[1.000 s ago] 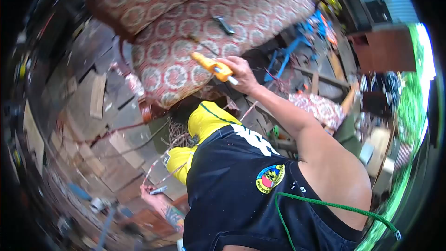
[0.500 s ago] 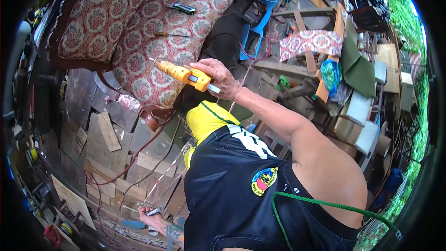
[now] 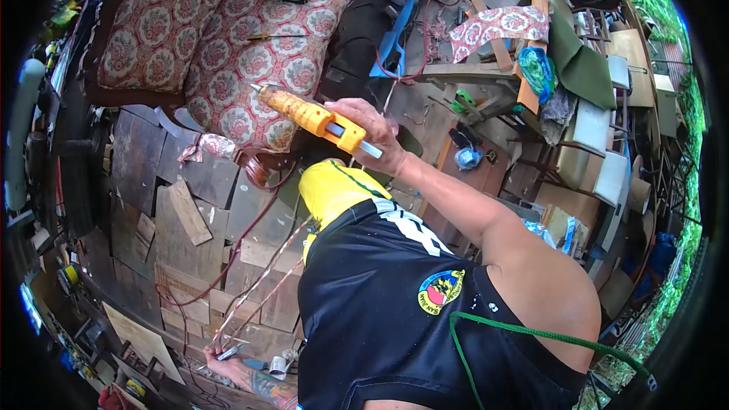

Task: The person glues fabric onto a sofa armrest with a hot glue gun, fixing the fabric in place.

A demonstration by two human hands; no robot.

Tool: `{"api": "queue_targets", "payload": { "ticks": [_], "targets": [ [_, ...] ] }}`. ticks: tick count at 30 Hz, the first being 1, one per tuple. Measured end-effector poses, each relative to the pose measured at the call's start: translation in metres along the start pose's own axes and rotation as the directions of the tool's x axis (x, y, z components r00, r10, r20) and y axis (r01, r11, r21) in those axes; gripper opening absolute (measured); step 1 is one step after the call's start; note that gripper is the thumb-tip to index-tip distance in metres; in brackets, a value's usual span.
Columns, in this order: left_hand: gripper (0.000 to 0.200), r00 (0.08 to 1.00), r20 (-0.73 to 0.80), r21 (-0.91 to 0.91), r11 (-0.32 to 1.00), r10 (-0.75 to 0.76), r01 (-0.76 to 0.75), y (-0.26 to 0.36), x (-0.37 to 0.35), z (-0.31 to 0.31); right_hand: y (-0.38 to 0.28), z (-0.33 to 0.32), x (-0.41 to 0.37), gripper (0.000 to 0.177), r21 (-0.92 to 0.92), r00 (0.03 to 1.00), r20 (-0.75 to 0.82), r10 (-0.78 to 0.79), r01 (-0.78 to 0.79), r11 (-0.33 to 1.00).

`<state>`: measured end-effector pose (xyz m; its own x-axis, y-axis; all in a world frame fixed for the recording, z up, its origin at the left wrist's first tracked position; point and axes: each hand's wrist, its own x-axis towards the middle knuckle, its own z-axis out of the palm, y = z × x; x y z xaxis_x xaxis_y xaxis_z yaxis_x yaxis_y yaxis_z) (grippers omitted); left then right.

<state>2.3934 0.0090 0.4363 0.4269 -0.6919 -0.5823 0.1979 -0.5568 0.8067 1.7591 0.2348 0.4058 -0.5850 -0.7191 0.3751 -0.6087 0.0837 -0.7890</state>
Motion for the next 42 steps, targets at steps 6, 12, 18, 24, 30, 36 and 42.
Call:
{"api": "queue_targets", "payload": {
  "ticks": [6,12,18,24,30,36,42],
  "targets": [
    [0.024,0.996,-0.01,0.053,0.995,0.087,-0.086,0.063,0.063,-0.006,0.008,0.002,0.016,0.062,-0.008,0.987,-0.149,0.055,-0.057,0.998],
    [0.025,0.991,0.054,0.09,0.987,0.125,-0.13,0.112,0.129,-0.003,0.0,-0.004,-0.012,0.041,-0.32,0.957,-0.274,0.095,-0.184,0.929],
    [0.025,0.961,0.233,0.165,0.968,0.146,-0.187,0.167,0.208,-0.022,-0.064,0.003,-0.067,0.049,0.192,0.612,-0.525,0.592,-0.593,0.782],
    [0.016,0.948,0.302,0.241,0.954,0.102,-0.179,0.165,0.264,-0.03,-0.078,-0.003,-0.133,0.042,0.25,0.429,-0.754,0.498,-0.514,0.821],
    [0.012,0.917,0.386,0.496,0.861,-0.099,-0.116,0.061,0.25,0.008,-0.063,-0.006,-0.176,0.037,0.482,0.25,-0.786,0.565,-0.324,0.814],
    [0.019,0.882,0.441,0.699,0.68,-0.167,-0.22,-0.039,0.234,0.028,-0.059,0.0,-0.204,0.041,0.597,0.226,-0.758,0.611,-0.138,0.791],
    [0.021,0.732,0.598,0.777,0.46,-0.326,-0.43,-0.072,0.196,0.027,-0.081,0.0,-0.208,0.037,0.648,0.214,-0.741,0.636,-0.018,0.761]
  ]
}}
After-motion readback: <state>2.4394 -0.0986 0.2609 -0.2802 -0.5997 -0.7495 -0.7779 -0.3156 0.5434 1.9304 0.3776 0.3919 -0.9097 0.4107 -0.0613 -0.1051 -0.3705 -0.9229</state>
